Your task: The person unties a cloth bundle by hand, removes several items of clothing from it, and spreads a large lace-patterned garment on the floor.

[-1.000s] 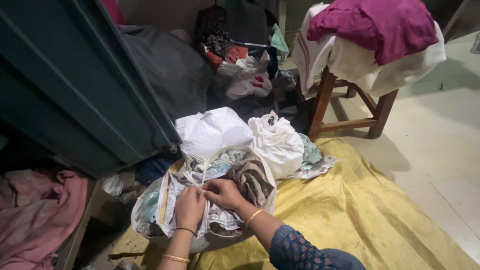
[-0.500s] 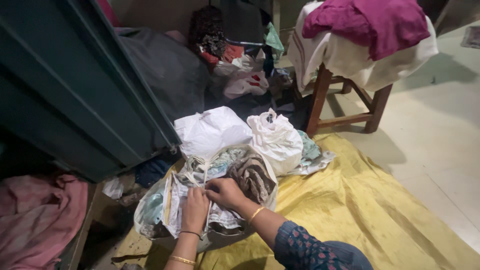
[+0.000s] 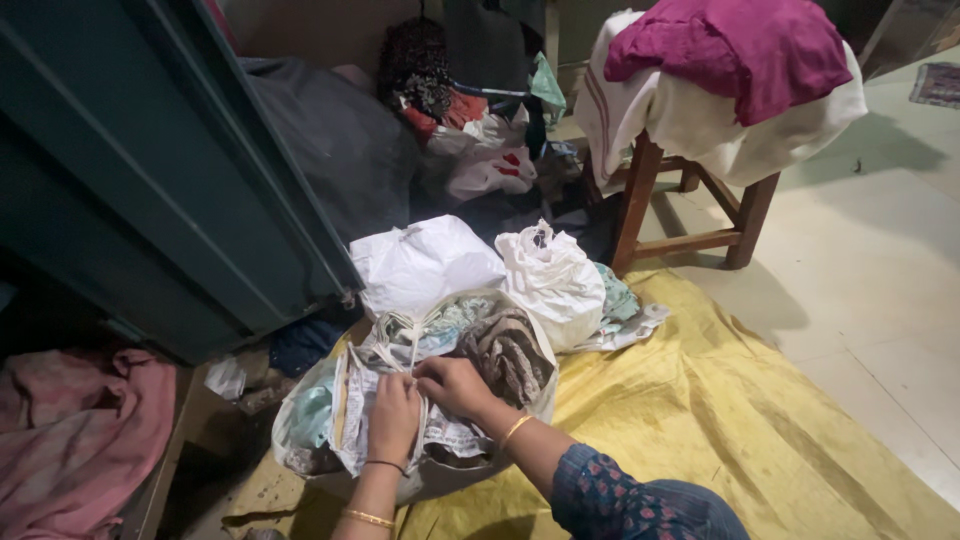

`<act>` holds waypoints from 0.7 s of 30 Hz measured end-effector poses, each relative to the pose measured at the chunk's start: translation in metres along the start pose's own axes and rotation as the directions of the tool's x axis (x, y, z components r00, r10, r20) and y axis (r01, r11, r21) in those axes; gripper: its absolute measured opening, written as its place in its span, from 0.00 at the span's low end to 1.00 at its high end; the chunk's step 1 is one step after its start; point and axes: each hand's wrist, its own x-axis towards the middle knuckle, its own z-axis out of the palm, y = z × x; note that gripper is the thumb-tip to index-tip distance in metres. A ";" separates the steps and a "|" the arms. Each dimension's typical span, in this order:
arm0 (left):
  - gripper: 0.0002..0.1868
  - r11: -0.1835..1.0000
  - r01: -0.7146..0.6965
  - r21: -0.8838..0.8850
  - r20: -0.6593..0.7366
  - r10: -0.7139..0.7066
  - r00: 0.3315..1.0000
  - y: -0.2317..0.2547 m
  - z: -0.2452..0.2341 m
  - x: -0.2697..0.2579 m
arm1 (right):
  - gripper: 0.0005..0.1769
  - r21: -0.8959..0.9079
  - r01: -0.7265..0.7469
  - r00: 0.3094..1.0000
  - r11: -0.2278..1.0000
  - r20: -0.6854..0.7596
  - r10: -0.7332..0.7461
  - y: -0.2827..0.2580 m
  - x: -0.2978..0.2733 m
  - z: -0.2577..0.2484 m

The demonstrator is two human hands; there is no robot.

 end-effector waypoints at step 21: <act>0.07 0.993 -0.119 -0.017 -0.064 0.118 0.991 -0.021 0.009 0.005 | 0.08 -0.058 -0.067 0.985 0.996 -0.163 0.057 0.000 0.005 0.007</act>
